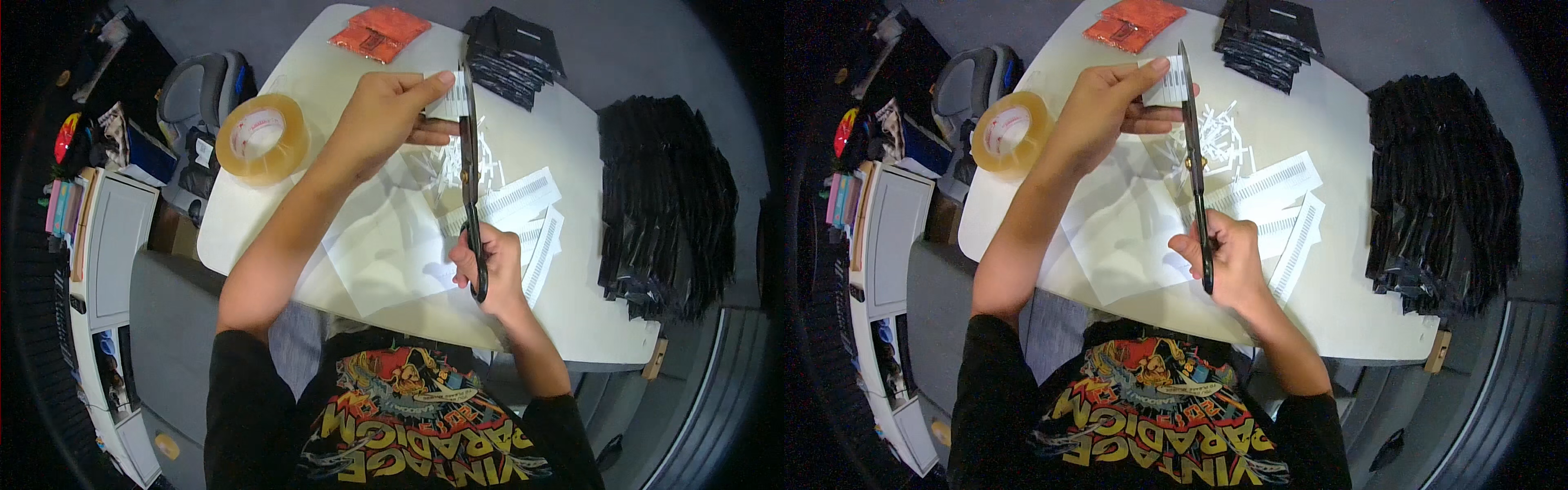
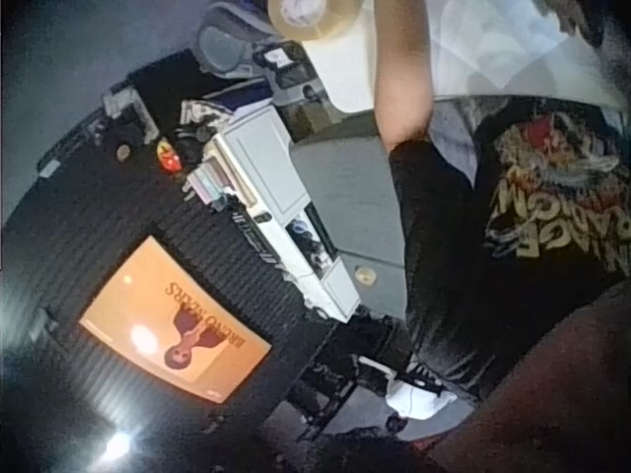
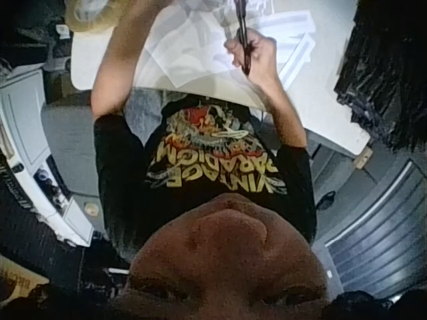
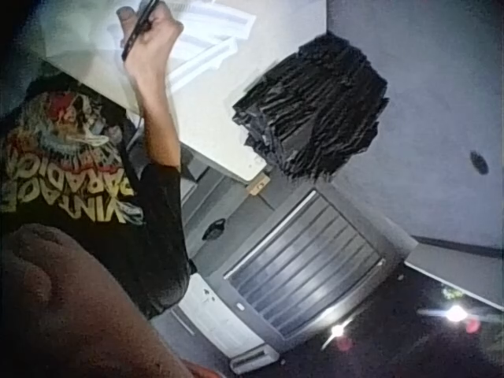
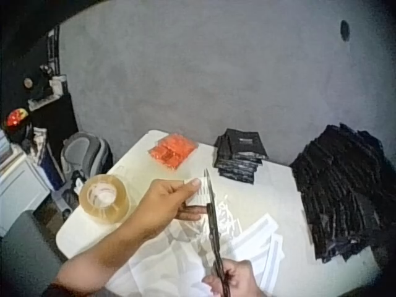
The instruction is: Cutting individual shipping or product labels from a larger sheet using scissors at a fulfillment workstation.
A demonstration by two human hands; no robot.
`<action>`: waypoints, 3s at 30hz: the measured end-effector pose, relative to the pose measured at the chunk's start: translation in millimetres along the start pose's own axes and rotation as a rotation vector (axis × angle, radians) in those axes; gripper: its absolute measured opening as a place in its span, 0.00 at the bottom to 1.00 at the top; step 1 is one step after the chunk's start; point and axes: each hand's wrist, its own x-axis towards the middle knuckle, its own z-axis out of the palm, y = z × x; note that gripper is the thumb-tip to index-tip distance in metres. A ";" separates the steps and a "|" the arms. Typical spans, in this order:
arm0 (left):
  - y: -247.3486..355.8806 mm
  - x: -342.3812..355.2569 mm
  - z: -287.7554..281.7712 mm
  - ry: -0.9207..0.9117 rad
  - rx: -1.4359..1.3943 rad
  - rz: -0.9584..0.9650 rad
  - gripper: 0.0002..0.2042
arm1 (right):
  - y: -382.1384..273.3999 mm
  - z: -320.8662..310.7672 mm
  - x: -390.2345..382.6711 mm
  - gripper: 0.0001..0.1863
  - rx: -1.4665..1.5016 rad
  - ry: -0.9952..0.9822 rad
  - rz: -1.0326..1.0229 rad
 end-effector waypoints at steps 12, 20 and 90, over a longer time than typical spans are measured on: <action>9.2 -1.0 -2.5 0.014 0.003 -0.011 0.19 | 7.5 -5.7 3.6 0.25 0.088 -0.067 -0.049; 5.9 1.5 -5.1 0.053 0.023 -0.007 0.20 | 12.0 -9.7 5.8 0.32 0.005 -0.092 -0.084; 3.4 1.6 -4.9 0.077 0.057 0.009 0.24 | 5.9 -5.6 5.6 0.26 -0.117 0.002 -0.045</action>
